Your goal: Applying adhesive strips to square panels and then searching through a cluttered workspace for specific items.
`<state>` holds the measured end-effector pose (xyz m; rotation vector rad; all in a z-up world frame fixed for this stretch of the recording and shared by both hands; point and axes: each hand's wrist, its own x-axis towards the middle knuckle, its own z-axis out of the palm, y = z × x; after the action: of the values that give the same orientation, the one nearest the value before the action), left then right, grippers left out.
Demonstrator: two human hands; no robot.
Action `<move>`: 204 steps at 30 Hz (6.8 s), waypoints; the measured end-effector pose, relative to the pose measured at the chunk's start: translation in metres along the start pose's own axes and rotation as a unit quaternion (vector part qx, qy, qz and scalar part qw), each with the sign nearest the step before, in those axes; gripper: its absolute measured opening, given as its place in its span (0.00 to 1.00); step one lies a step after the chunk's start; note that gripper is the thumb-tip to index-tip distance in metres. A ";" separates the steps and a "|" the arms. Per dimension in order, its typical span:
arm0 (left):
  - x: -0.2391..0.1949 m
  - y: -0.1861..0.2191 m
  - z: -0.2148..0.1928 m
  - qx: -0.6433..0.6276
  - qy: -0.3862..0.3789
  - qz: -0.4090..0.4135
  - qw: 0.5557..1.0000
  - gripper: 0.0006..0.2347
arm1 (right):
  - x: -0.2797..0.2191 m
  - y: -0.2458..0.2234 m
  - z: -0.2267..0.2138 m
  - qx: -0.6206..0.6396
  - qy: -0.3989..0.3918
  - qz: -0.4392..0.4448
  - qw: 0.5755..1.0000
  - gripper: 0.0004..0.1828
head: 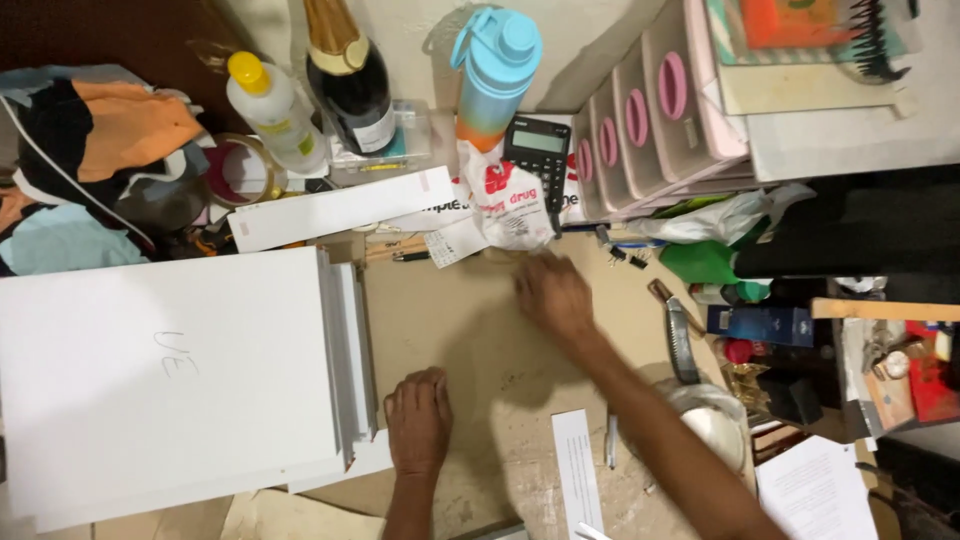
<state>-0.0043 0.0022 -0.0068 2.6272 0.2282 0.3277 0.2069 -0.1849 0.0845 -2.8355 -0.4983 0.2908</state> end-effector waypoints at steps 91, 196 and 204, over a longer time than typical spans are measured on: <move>0.356 0.235 0.065 -0.466 -0.224 -0.244 0.820 0.20 | -0.048 0.057 0.102 -0.029 0.149 0.106 0.983 0.39; 0.304 0.171 -0.069 -0.415 -0.092 -0.168 0.890 0.27 | -0.033 0.031 0.069 -0.021 0.301 0.041 0.953 0.20; 0.242 0.114 -0.123 -0.545 -0.093 -0.210 0.806 0.27 | -0.043 0.069 0.123 -0.040 0.264 0.060 0.962 0.19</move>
<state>0.2060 0.0101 0.1995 1.3926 0.3965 0.0052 0.1594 -0.2377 -0.0443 -2.8555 -0.2274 -0.4680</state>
